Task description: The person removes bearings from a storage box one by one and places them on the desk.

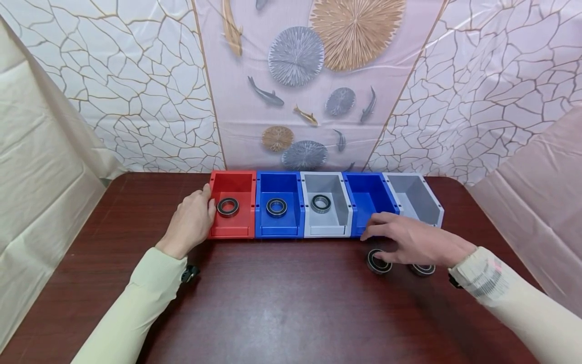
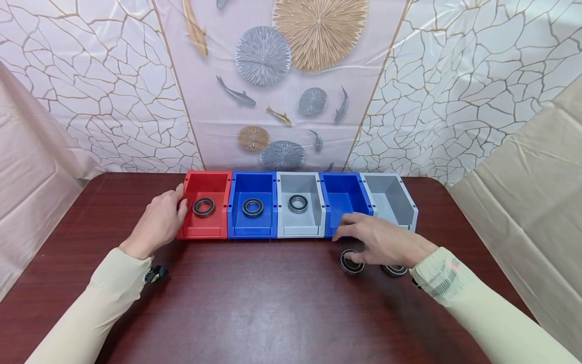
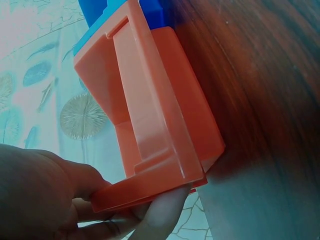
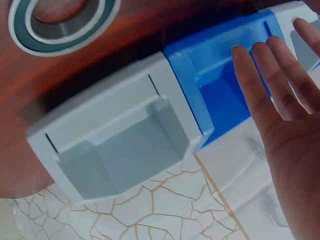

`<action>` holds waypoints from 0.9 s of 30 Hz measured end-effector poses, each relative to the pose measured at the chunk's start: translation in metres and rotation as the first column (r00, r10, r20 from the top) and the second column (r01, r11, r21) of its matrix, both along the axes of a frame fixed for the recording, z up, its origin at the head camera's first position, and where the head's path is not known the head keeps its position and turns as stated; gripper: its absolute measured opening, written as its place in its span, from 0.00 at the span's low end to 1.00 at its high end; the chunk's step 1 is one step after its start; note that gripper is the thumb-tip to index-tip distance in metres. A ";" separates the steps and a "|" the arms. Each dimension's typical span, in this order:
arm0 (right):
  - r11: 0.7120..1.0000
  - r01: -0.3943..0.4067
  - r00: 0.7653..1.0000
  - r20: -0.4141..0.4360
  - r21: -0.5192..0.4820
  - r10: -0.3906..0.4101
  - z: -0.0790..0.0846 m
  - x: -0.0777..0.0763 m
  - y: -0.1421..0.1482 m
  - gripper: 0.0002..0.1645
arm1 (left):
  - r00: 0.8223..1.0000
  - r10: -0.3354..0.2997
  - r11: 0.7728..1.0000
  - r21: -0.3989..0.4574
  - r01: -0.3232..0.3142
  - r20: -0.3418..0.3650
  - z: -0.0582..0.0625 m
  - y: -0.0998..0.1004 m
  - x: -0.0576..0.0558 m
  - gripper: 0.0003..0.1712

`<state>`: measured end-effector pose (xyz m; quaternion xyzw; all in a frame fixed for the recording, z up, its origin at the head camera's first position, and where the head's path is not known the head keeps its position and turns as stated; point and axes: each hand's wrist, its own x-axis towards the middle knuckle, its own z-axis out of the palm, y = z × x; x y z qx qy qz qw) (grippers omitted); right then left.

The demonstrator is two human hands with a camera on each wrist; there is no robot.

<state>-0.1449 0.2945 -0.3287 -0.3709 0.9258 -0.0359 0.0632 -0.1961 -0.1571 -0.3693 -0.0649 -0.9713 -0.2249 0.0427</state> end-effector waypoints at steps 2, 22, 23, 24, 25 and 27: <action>1.000 -0.002 1.000 -0.016 -0.002 0.002 0.004 -0.003 -0.002 0.19 | 1.000 0.002 1.000 0.000 -0.002 0.001 0.000 0.000 0.000 0.32; 0.998 -0.027 0.997 -0.080 -0.055 0.022 0.024 -0.034 -0.016 0.19 | 0.999 -0.020 1.000 -0.018 0.020 -0.032 -0.001 -0.001 -0.001 0.31; 0.998 -0.023 0.997 -0.078 -0.053 0.019 0.025 -0.036 -0.017 0.19 | 0.999 -0.019 1.000 -0.017 0.018 -0.027 -0.001 -0.001 -0.001 0.32; 0.999 -0.017 0.997 -0.075 -0.051 0.013 0.025 -0.038 -0.019 0.20 | 0.999 -0.019 1.000 -0.017 0.019 -0.026 0.000 -0.001 -0.001 0.32; 0.999 -0.013 0.997 -0.074 -0.050 0.010 0.025 -0.040 -0.021 0.20 | 1.000 -0.019 1.000 -0.016 0.019 -0.025 0.000 -0.001 -0.001 0.31; 0.999 -0.009 0.997 -0.076 -0.048 0.005 0.026 -0.044 -0.024 0.20 | 1.000 -0.018 1.000 -0.013 0.017 -0.024 0.000 -0.001 -0.002 0.31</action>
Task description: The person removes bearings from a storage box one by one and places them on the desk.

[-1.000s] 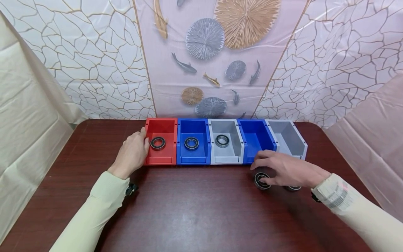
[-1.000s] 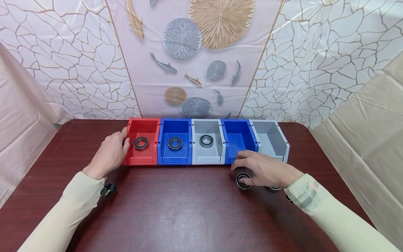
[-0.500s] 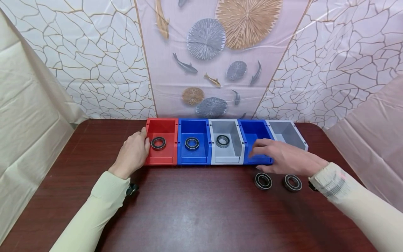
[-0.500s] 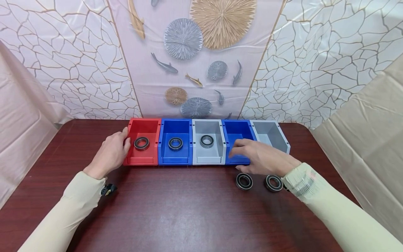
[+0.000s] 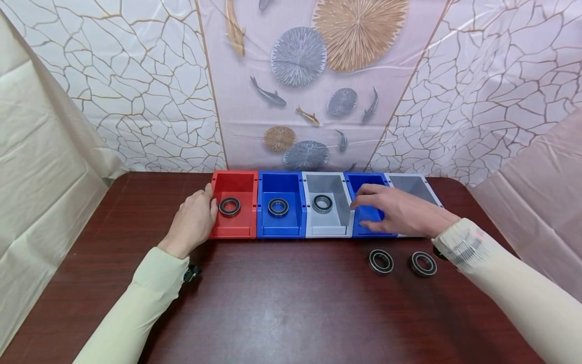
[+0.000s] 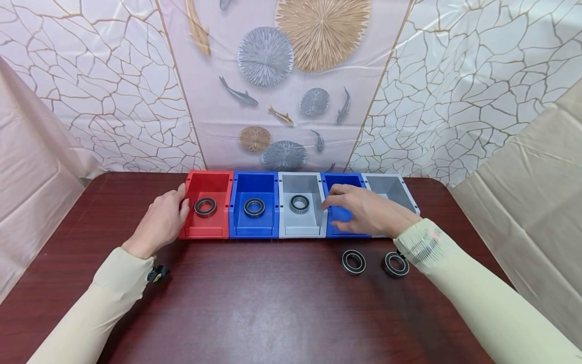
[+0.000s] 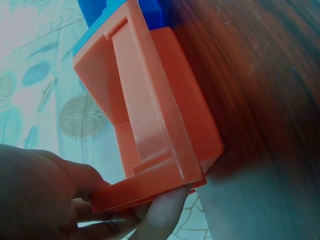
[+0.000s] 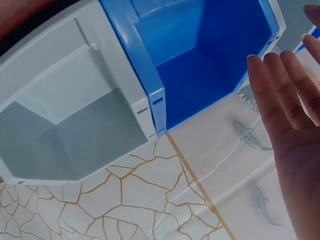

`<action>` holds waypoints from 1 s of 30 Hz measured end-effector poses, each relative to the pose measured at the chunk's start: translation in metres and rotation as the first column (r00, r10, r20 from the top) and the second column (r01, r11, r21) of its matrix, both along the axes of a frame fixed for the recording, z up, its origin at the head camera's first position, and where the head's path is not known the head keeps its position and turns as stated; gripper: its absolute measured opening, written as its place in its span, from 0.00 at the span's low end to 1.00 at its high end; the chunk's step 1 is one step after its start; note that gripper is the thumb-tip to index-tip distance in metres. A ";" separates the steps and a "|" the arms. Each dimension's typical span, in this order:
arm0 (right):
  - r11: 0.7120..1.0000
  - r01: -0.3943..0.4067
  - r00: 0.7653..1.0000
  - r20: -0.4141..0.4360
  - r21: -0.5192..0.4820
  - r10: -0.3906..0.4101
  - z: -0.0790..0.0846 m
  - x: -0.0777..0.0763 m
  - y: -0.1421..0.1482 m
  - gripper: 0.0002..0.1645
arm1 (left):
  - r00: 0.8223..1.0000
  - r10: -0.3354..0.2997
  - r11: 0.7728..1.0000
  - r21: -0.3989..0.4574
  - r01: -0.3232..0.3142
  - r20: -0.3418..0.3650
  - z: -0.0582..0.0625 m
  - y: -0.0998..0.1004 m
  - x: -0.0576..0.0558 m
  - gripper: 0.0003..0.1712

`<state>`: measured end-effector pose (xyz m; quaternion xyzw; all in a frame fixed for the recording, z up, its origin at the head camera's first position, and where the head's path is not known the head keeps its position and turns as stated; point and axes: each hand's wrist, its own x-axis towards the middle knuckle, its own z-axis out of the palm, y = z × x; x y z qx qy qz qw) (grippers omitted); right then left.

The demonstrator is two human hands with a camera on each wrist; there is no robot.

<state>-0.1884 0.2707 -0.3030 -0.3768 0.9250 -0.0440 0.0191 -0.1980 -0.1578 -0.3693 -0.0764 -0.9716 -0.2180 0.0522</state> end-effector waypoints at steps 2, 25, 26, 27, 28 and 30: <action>1.000 -0.001 1.000 -0.001 0.001 0.001 0.000 -0.004 -0.003 0.20 | 1.000 0.000 1.000 0.002 0.000 -0.001 0.000 0.000 -0.001 0.31; 0.997 -0.063 0.998 -0.002 -0.037 0.063 -0.006 -0.044 -0.040 0.21 | 1.000 0.005 1.000 0.006 -0.005 -0.005 0.000 -0.001 0.000 0.31; 0.997 -0.064 0.998 -0.001 -0.041 0.064 -0.007 -0.045 -0.041 0.21 | 1.000 0.005 1.000 0.007 -0.005 -0.003 0.000 -0.001 0.001 0.31; 0.997 -0.063 0.998 0.003 -0.044 0.063 -0.007 -0.046 -0.043 0.21 | 1.000 0.005 1.000 0.007 -0.005 -0.001 0.000 -0.001 0.000 0.31; 0.997 -0.062 0.998 0.005 -0.046 0.063 -0.007 -0.047 -0.045 0.21 | 1.000 0.005 1.000 0.006 -0.005 -0.001 -0.001 -0.001 0.000 0.31; 0.997 -0.060 0.998 0.016 -0.048 0.060 -0.007 -0.048 -0.048 0.21 | 1.000 0.005 1.000 0.006 -0.005 0.000 -0.001 -0.001 0.000 0.31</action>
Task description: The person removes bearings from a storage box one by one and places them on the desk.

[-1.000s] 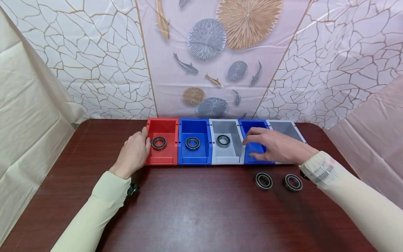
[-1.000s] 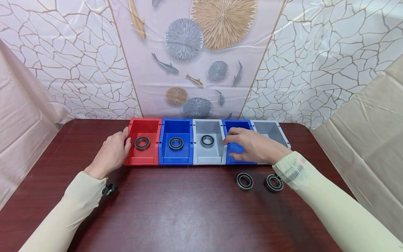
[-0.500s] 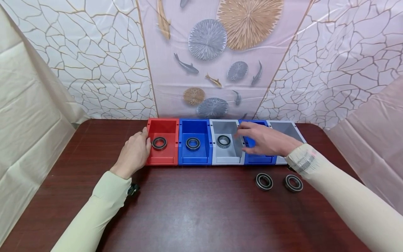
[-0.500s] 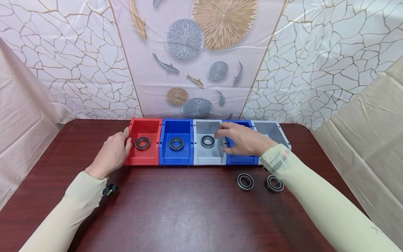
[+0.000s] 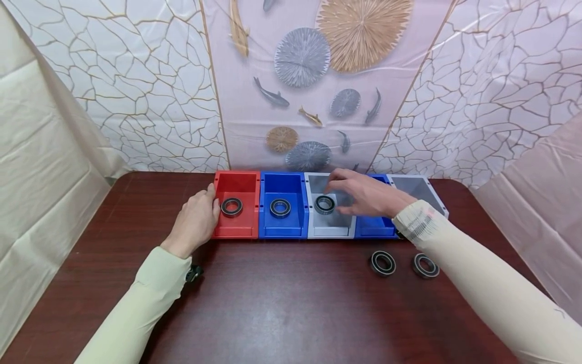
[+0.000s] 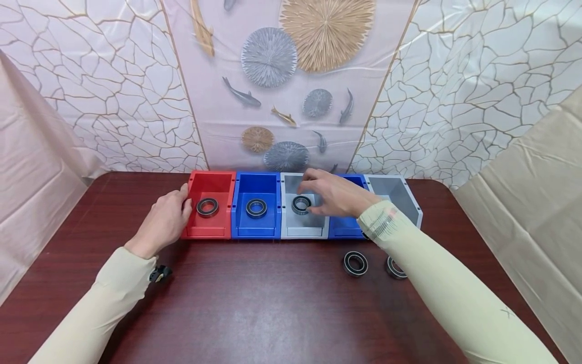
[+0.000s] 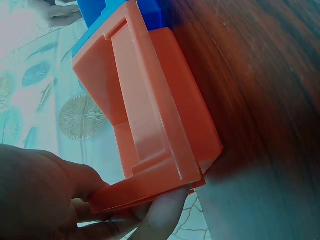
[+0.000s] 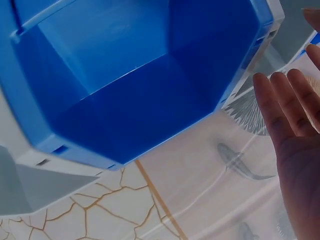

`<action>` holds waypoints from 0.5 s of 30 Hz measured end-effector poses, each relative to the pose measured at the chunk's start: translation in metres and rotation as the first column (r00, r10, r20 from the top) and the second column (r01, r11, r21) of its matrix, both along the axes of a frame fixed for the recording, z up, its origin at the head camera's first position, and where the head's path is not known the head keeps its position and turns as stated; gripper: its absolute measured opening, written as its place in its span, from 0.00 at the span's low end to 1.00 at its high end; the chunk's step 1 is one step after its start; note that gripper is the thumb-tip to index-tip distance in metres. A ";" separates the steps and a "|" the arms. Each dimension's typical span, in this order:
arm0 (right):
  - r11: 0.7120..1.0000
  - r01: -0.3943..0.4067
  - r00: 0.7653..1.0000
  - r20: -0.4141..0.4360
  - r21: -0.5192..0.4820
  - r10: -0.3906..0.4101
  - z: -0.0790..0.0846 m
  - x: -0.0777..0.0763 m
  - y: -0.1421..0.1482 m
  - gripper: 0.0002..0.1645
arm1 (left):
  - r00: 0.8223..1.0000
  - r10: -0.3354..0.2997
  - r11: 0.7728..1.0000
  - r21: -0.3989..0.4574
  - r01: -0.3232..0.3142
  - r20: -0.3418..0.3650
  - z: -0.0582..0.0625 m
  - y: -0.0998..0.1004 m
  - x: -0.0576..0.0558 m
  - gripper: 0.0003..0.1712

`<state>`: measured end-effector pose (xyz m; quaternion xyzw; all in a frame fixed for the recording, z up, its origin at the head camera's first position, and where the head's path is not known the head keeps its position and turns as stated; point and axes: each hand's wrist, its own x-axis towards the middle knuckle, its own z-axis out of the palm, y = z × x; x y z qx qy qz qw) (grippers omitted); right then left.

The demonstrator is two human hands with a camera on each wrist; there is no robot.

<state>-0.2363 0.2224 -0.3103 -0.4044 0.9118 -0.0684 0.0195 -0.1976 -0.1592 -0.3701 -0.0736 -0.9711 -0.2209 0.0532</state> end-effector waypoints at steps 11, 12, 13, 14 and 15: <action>0.996 0.036 0.994 0.099 0.078 -0.044 -0.005 -0.008 -0.016 0.25 | 1.000 -0.001 1.000 -0.002 0.001 -0.013 -0.001 0.000 0.000 0.31; 0.996 0.039 0.993 0.107 0.083 -0.047 -0.006 -0.009 -0.017 0.25 | 1.000 0.000 1.000 -0.002 0.000 -0.012 -0.001 0.000 0.000 0.31; 0.995 0.042 0.992 0.114 0.089 -0.052 -0.007 -0.010 -0.018 0.26 | 1.000 0.000 1.000 -0.001 0.000 -0.009 -0.001 0.001 0.000 0.31; 0.995 0.044 0.991 0.119 0.095 -0.056 -0.008 -0.010 -0.019 0.26 | 1.000 -0.001 1.000 -0.001 0.001 -0.006 -0.001 0.001 0.000 0.31; 0.994 0.044 0.991 0.121 0.099 -0.056 -0.009 -0.011 -0.020 0.27 | 1.000 -0.001 1.000 -0.001 0.001 -0.003 -0.001 0.001 0.000 0.31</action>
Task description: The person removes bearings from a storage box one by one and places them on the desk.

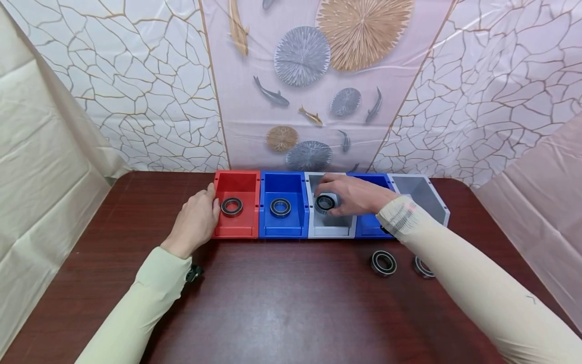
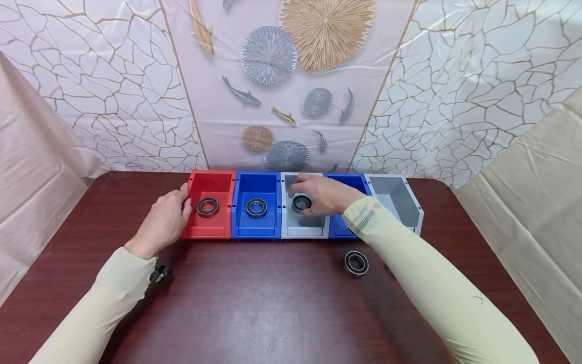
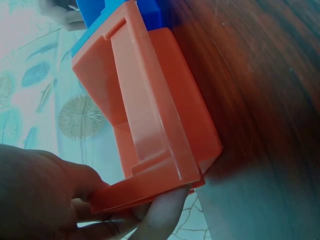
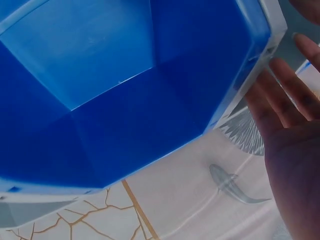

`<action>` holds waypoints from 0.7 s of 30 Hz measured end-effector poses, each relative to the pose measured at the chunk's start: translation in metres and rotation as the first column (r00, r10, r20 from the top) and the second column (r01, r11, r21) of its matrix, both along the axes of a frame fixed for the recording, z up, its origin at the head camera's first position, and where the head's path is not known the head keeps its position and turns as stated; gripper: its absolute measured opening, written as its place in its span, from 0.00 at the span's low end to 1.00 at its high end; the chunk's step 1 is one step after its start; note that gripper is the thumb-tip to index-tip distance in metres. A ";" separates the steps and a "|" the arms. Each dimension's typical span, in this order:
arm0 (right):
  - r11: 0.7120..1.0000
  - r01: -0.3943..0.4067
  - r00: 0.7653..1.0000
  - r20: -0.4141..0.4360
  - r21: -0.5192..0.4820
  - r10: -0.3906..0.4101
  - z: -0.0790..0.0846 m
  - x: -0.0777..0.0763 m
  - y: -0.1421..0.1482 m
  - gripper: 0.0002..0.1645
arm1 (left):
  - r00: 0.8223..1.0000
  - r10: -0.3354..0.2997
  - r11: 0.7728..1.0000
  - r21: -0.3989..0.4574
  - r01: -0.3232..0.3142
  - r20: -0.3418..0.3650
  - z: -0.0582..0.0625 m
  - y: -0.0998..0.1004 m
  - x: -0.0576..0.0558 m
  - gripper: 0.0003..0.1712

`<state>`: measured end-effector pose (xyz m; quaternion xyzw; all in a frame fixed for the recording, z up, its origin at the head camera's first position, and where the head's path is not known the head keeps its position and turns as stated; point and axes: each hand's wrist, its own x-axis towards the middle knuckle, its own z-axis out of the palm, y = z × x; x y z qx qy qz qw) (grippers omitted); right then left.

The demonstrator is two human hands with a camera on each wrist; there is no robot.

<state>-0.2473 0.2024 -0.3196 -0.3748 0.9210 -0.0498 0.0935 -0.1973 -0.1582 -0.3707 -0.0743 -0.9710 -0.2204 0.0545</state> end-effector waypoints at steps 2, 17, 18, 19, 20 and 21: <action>1.000 0.007 1.000 0.008 0.010 -0.008 -0.003 -0.002 -0.001 0.27 | 1.000 0.000 1.000 0.001 0.000 0.005 0.000 0.000 0.000 0.32; 0.992 -0.016 0.999 -0.044 0.128 0.021 -0.018 -0.012 -0.006 0.28 | 1.000 0.002 1.000 -0.001 -0.002 0.000 0.001 0.002 -0.001 0.31; 0.991 -0.011 0.999 -0.039 0.133 0.017 -0.018 -0.013 -0.006 0.28 | 1.000 0.002 1.000 0.001 -0.003 0.003 0.001 0.002 -0.001 0.31; 0.991 -0.012 0.999 -0.037 0.135 0.017 -0.019 -0.013 -0.007 0.28 | 1.000 0.004 1.000 0.000 -0.004 0.004 0.001 0.002 0.000 0.32; 0.990 -0.011 0.999 -0.035 0.138 0.016 -0.020 -0.014 -0.008 0.29 | 1.000 0.003 1.000 -0.002 -0.003 0.004 0.001 0.001 0.000 0.32; 0.990 -0.011 0.999 -0.034 0.143 0.016 -0.021 -0.015 -0.009 0.29 | 1.000 0.003 1.000 -0.003 -0.003 0.006 0.001 0.001 0.000 0.32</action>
